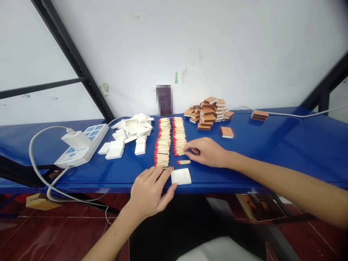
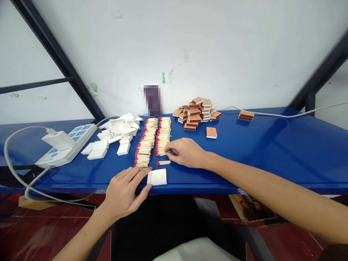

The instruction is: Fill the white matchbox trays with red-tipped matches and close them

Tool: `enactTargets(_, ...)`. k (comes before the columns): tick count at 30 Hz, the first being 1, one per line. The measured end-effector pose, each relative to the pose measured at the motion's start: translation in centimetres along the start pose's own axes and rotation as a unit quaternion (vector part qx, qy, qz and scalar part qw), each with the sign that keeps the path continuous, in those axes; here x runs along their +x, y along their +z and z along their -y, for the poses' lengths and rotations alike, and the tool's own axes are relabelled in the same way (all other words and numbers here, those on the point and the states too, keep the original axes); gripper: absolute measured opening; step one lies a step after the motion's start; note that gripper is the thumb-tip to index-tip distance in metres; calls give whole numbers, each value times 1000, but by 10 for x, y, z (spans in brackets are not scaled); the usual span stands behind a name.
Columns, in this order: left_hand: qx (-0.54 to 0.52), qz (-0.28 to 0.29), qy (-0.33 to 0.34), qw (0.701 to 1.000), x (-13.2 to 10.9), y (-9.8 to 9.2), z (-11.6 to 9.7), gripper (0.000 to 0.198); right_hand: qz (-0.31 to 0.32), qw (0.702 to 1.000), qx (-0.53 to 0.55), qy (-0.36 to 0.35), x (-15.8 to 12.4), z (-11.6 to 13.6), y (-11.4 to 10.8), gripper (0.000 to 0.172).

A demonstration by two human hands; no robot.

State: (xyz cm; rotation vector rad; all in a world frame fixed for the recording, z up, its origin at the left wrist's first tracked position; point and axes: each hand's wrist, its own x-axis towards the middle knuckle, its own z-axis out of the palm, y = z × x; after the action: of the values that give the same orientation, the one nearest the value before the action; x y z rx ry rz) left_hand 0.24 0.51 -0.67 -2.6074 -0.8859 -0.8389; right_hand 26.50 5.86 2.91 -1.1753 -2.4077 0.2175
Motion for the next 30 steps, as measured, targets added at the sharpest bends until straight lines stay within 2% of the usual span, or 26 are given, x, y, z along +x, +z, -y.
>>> enactTargets(10,3,-4,2,1000,1,0,0,32,11,1000,-12,4,2,-4,4,16)
enactTargets(19,2,-3,1,1000,0,1,-1,32,33,999,-15,-38,2,-1,1,18)
enactTargets(24,5,-8,0,1000,0,1,-1,32,20,999,-18,-20,1,-2,4,17)
enactTargets(30,8,-8,1,1000,0,1,-1,32,32,999,5,-6,2,-1,2,16)
